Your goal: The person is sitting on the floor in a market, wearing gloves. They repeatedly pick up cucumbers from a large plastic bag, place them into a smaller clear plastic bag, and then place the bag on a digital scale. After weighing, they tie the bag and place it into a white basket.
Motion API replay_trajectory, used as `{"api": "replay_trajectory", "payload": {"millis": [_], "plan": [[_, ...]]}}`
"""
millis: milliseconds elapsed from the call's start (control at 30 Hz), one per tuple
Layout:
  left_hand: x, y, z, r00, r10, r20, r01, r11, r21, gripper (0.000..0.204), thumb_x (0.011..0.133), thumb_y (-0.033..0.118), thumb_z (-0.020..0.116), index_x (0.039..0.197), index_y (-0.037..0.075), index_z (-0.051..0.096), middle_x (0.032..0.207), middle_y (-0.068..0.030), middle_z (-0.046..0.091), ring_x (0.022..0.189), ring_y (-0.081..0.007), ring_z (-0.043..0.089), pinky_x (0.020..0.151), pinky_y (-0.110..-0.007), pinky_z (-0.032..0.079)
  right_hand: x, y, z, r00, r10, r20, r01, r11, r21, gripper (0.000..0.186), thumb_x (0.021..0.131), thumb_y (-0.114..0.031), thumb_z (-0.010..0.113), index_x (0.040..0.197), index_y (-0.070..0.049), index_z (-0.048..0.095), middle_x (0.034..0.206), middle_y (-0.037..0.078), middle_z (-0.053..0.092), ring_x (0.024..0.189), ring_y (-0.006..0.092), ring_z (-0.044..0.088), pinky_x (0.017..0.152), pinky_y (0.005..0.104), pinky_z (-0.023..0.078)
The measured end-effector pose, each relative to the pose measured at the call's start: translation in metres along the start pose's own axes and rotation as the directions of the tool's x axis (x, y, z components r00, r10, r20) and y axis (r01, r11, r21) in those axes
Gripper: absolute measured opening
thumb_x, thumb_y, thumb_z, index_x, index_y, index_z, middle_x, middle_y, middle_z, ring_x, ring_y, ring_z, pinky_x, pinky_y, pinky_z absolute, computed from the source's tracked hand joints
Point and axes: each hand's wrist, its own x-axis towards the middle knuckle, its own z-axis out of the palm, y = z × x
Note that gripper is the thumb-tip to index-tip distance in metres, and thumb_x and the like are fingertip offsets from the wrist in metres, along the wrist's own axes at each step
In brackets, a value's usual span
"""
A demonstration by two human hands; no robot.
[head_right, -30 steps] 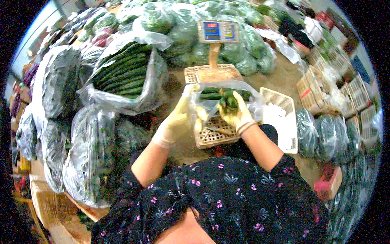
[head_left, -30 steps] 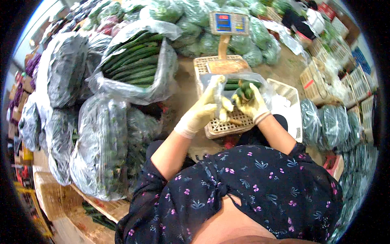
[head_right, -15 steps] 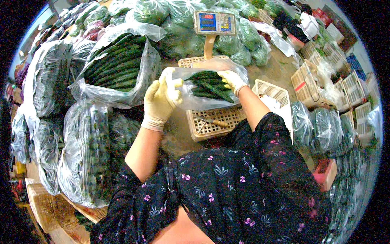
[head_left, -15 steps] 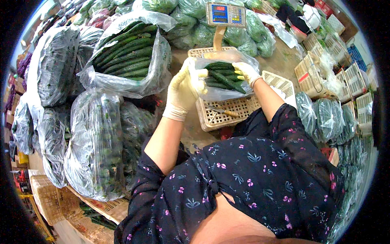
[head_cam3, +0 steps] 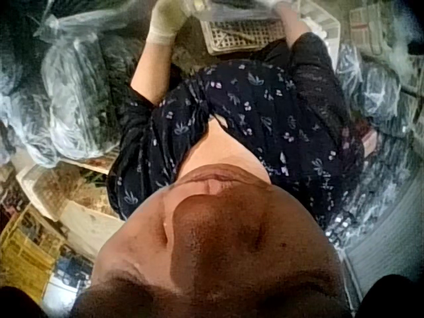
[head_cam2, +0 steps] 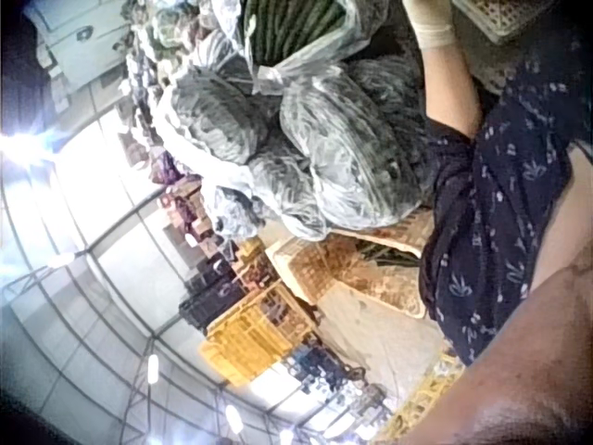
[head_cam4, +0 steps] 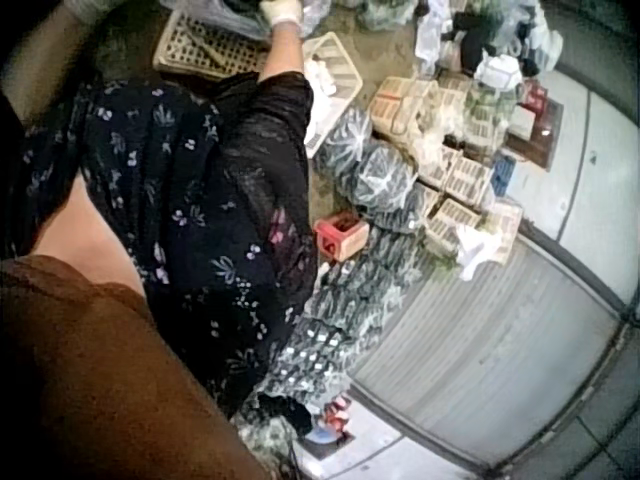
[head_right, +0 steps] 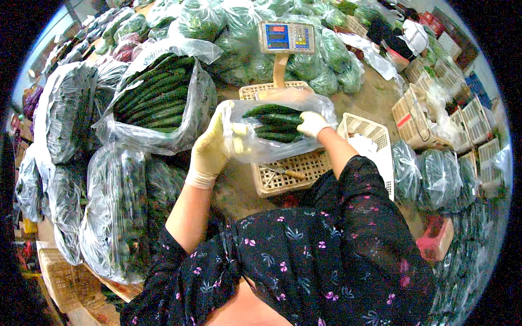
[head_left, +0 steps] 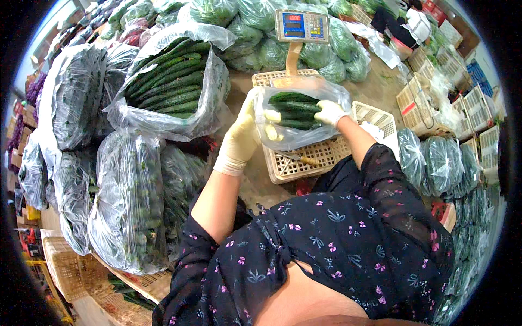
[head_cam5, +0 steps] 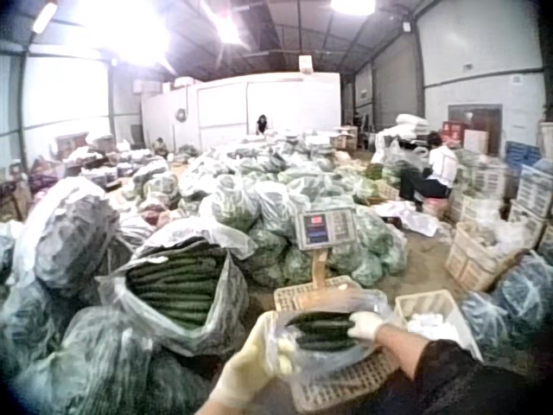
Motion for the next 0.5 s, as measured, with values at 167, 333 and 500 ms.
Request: {"api": "replay_trajectory", "payload": {"millis": [167,333,500], "plan": [[0.001,0.0,-0.001,0.998,0.06,-0.028,-0.055,0.985,0.161,0.082,0.081,0.032,0.07,0.147,0.01,0.026,0.106,-0.0161,0.064,0.075,-0.0181,0.065,0.064,-0.027,0.055,0.026,0.05,-0.078,0.983,0.178,-0.034,-0.179,0.984,-0.008,0.054,0.067,-0.044,0.073,0.102,-0.003,0.07,0.099,0.021,0.07,0.088,0.0324,0.067,0.081,0.0408,0.051],[0.002,-0.015,-0.017,0.996,-0.063,-0.062,0.071,0.99,0.124,0.071,0.088,0.031,0.064,0.146,0.018,0.026,0.097,-0.0147,0.065,0.061,-0.0179,0.062,0.055,-0.028,0.052,-0.018,0.12,-0.14,0.967,0.177,0.184,-0.089,0.909,-0.406,0.057,0.061,-0.038,0.079,0.11,-0.012,0.071,0.107,0.017,0.07,0.095,0.0314,0.067,0.087,0.0387,0.051],[-0.01,-0.013,-0.016,0.989,-0.114,-0.092,0.125,0.985,0.122,0.071,0.088,0.032,0.063,0.145,0.007,0.029,0.092,-0.0089,0.066,0.068,-0.011,0.061,0.056,-0.022,0.049,-0.011,-0.011,-0.188,0.961,-0.114,0.254,0.018,0.935,0.354,0.035,0.076,-0.021,0.075,0.104,-0.001,0.071,0.092,0.005,0.071,0.081,0.0114,0.063,0.078,0.0265,0.051]]}}
